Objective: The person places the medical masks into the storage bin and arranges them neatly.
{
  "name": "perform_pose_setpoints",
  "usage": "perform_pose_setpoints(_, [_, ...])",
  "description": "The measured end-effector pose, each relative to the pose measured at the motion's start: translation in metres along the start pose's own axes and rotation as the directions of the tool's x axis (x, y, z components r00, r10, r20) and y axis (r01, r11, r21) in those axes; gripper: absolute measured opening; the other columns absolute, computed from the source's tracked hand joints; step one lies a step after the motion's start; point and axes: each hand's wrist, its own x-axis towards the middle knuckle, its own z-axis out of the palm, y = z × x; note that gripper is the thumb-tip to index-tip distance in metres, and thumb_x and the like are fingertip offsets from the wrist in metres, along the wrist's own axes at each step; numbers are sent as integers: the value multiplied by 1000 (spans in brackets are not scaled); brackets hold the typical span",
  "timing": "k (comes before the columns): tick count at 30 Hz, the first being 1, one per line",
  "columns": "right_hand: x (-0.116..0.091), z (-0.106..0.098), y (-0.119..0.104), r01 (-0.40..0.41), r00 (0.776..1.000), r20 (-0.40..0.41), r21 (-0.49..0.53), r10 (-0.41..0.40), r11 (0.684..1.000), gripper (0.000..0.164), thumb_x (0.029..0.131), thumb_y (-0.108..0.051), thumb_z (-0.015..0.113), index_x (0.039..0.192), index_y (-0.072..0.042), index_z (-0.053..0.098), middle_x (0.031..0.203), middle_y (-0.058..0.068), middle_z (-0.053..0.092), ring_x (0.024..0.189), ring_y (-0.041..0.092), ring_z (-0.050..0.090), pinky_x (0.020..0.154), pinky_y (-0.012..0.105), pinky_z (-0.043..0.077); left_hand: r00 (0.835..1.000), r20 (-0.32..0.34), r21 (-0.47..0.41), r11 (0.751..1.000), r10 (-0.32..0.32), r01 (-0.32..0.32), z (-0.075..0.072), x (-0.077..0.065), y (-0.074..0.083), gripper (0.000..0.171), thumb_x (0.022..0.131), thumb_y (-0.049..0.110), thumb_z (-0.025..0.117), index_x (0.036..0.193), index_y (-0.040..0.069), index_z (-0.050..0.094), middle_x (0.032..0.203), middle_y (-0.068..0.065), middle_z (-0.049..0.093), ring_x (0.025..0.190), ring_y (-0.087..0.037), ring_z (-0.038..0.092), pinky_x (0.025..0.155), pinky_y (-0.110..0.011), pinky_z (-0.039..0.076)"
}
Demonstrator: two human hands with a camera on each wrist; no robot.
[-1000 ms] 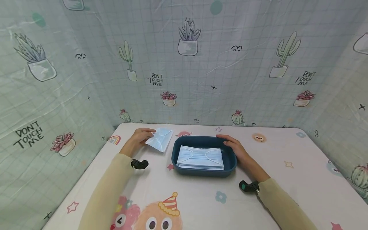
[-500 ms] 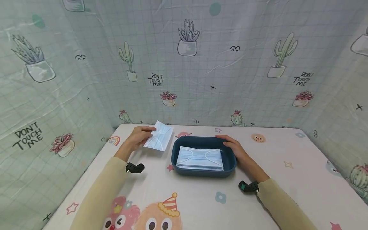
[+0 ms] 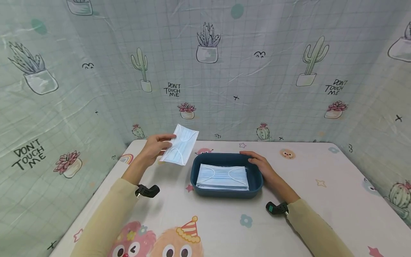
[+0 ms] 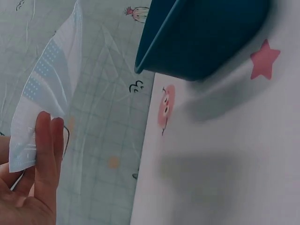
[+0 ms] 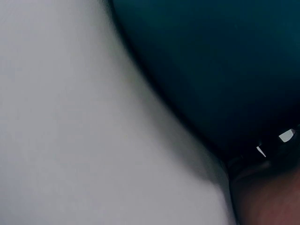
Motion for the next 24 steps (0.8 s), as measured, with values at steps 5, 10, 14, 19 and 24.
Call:
perform_pose_setpoints(5, [0, 0, 0, 5, 1000, 3, -3, -5, 1000, 47, 104, -6, 39, 150, 1, 50, 162, 22, 42, 158, 38, 23, 130, 60, 9, 998, 53, -12, 999, 37, -37, 16, -9, 15, 43, 96, 7, 63, 139, 10, 65, 146, -13, 57, 110, -26, 61, 82, -30, 58])
perform_pose_setpoints(10, [0, -1, 0, 3, 1000, -1, -12, -3, 1000, 46, 104, -8, 41, 149, -1, 52, 161, 21, 43, 158, 37, 24, 130, 60, 10, 990, 118, 2, 997, 81, -81, 33, -12, 24, 41, 96, 7, 65, 136, 11, 68, 146, -12, 57, 112, -27, 61, 82, -31, 58])
perform_pose_setpoints(14, [1, -2, 1, 5, 1000, 4, -21, -5, 1000, 46, 105, -9, 41, 149, -2, 52, 161, 20, 44, 158, 36, 24, 129, 61, 11, 973, 202, 29, 992, 115, -124, 51, -13, 33, 38, 96, 5, 65, 132, 11, 71, 146, -9, 58, 115, -28, 61, 83, -32, 57])
perform_pose_setpoints(19, [0, -2, 1, 4, 1000, 12, 0, -4, 1000, 47, 105, -7, 39, 150, 0, 50, 162, 21, 42, 158, 37, 24, 130, 60, 10, 943, 308, 90, 982, 129, -164, 79, -14, 43, 38, 94, 4, 63, 130, 14, 73, 143, -7, 62, 121, -26, 58, 83, -34, 55])
perform_pose_setpoints(24, [1, 0, -1, -44, 998, -38, 16, 45, 999, 47, 104, -8, 43, 149, 4, 48, 162, 25, 39, 156, 38, 26, 130, 59, 12, 904, 410, 119, 976, 121, -185, 105, -9, 49, 37, 93, 5, 64, 126, 18, 76, 142, -2, 65, 126, -22, 56, 85, -35, 53])
